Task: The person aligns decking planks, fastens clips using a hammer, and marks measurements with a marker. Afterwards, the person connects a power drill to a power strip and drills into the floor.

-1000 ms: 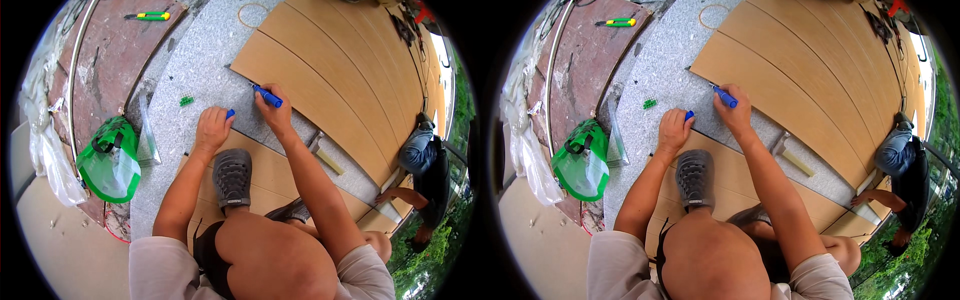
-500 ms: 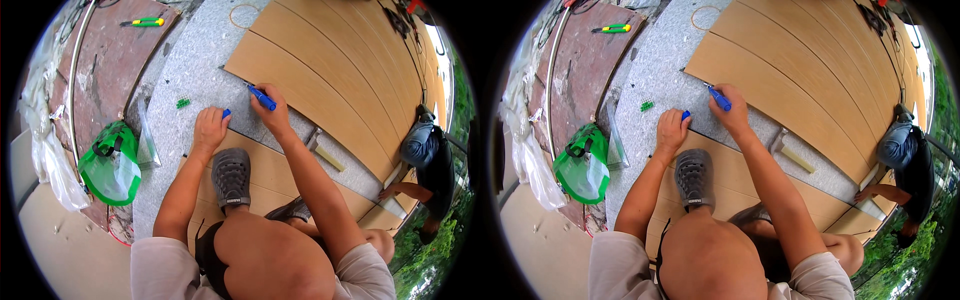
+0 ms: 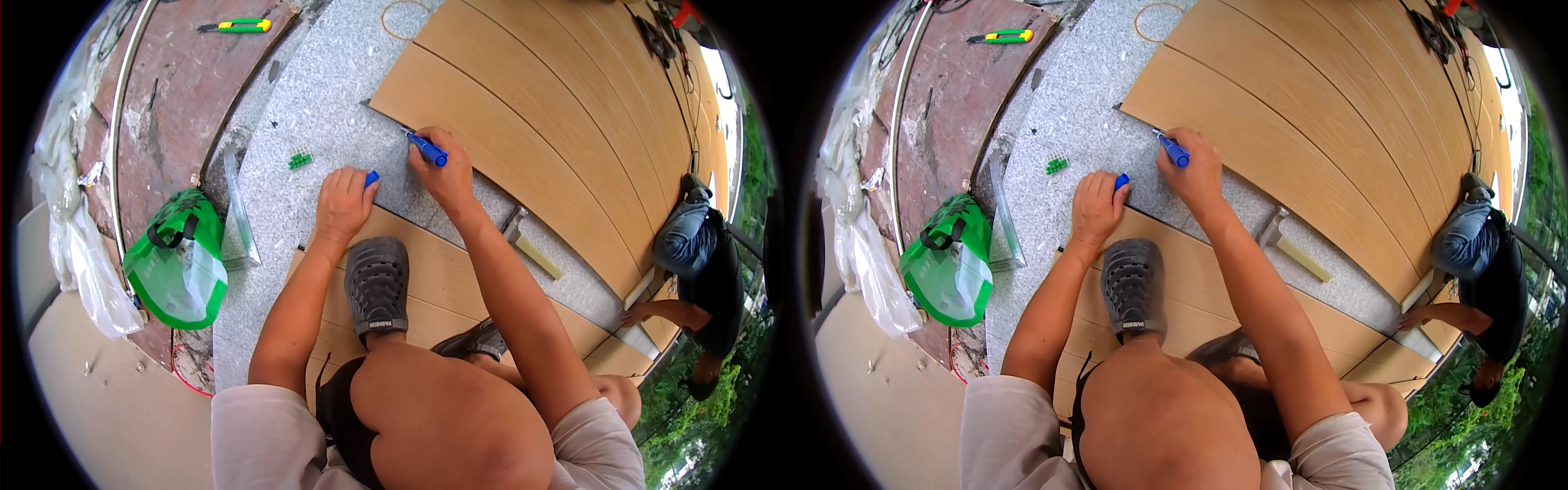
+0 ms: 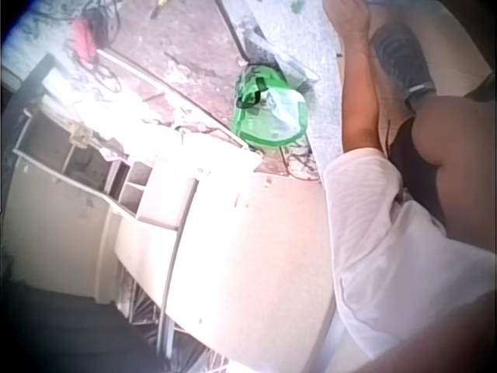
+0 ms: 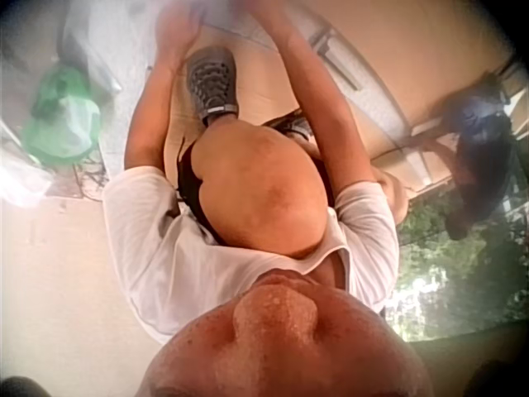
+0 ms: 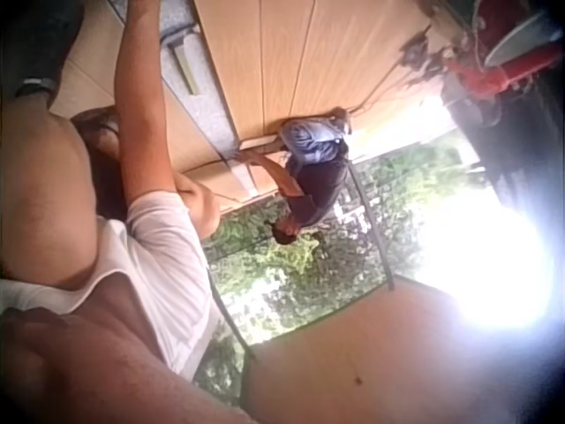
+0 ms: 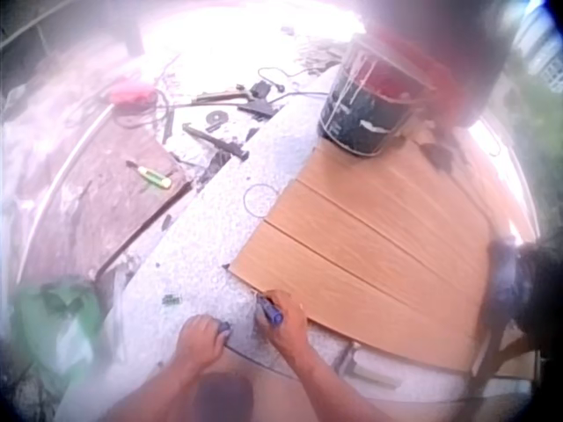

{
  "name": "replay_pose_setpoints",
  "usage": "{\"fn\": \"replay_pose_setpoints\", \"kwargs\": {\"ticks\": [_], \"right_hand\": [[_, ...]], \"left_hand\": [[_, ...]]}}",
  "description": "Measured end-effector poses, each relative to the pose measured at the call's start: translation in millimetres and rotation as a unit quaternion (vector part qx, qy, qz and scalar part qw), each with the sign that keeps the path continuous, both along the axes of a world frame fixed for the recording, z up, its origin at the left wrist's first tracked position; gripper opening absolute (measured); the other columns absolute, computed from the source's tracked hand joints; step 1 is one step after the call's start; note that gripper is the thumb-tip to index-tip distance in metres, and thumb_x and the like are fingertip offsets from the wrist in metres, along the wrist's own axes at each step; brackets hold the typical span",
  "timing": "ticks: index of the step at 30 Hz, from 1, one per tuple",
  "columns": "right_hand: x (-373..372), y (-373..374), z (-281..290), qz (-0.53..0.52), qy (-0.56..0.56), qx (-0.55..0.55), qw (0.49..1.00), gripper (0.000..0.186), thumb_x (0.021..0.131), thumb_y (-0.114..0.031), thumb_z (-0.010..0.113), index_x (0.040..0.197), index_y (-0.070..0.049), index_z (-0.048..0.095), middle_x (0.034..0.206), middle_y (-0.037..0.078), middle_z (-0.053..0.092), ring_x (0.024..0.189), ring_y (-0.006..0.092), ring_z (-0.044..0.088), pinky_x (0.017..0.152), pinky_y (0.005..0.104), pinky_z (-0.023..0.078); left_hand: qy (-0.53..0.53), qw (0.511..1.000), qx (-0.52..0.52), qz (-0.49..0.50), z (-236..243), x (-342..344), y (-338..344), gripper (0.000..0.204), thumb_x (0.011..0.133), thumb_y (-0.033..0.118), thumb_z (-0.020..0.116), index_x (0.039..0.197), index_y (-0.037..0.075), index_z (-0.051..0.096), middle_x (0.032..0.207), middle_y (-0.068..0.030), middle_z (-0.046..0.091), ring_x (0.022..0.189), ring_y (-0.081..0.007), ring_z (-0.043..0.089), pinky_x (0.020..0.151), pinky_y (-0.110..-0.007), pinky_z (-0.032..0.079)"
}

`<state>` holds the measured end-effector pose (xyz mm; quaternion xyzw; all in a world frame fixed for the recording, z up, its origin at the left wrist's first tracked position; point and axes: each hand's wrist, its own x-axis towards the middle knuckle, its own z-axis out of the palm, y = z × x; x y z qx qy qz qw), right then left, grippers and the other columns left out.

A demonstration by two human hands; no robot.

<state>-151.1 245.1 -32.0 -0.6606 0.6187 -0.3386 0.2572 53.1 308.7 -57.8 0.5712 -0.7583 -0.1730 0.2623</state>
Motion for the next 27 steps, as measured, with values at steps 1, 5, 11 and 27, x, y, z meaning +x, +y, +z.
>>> {"fn": "replay_pose_setpoints", "kwargs": {"ticks": [1,5,11,27], "right_hand": [[1,1,1,-0.019,-0.013,0.033,0.999,0.017,0.079,-0.012,0.076,0.094,-0.009,0.071,0.089,0.014,0.071,0.085,0.0373,0.067,0.076,0.0454,0.053],[4,0,-1,-0.047,-0.016,0.061,0.997,0.017,0.079,-0.015,0.078,0.094,-0.01,0.072,0.086,0.015,0.071,0.081,0.0381,0.067,0.073,0.046,0.054],[2,-3,-4,-0.059,0.052,0.065,0.995,0.019,0.084,-0.019,0.077,0.101,-0.011,0.072,0.09,0.014,0.07,0.084,0.0329,0.068,0.074,0.0402,0.054],[1,-5,4,-0.035,0.001,0.091,0.995,0.02,0.083,-0.019,0.075,0.1,-0.009,0.074,0.092,0.017,0.072,0.086,0.0396,0.069,0.076,0.0431,0.055]], "left_hand": [[-0.001,1.0,0.001,0.001,0,0,0,0.02,0.093,0.021,0.069,0.094,0.004,0.061,0.089,-0.0144,0.058,0.084,-0.0355,0.057,0.078,-0.044,0.048],[0.004,1.0,0.006,-0.001,-1,1,1,0.02,0.092,0.021,0.07,0.094,0.004,0.061,0.089,-0.0145,0.058,0.084,-0.0358,0.057,0.077,-0.044,0.048],[0.018,1.0,0.0,0.002,-1,-5,-5,0.019,0.091,0.02,0.07,0.095,0.004,0.061,0.089,-0.0145,0.058,0.085,-0.0361,0.058,0.078,-0.045,0.048],[0.016,1.0,0.0,-0.002,5,1,-1,0.02,0.091,0.02,0.07,0.095,0.003,0.06,0.089,-0.0143,0.058,0.085,-0.0359,0.058,0.078,-0.044,0.048]]}}
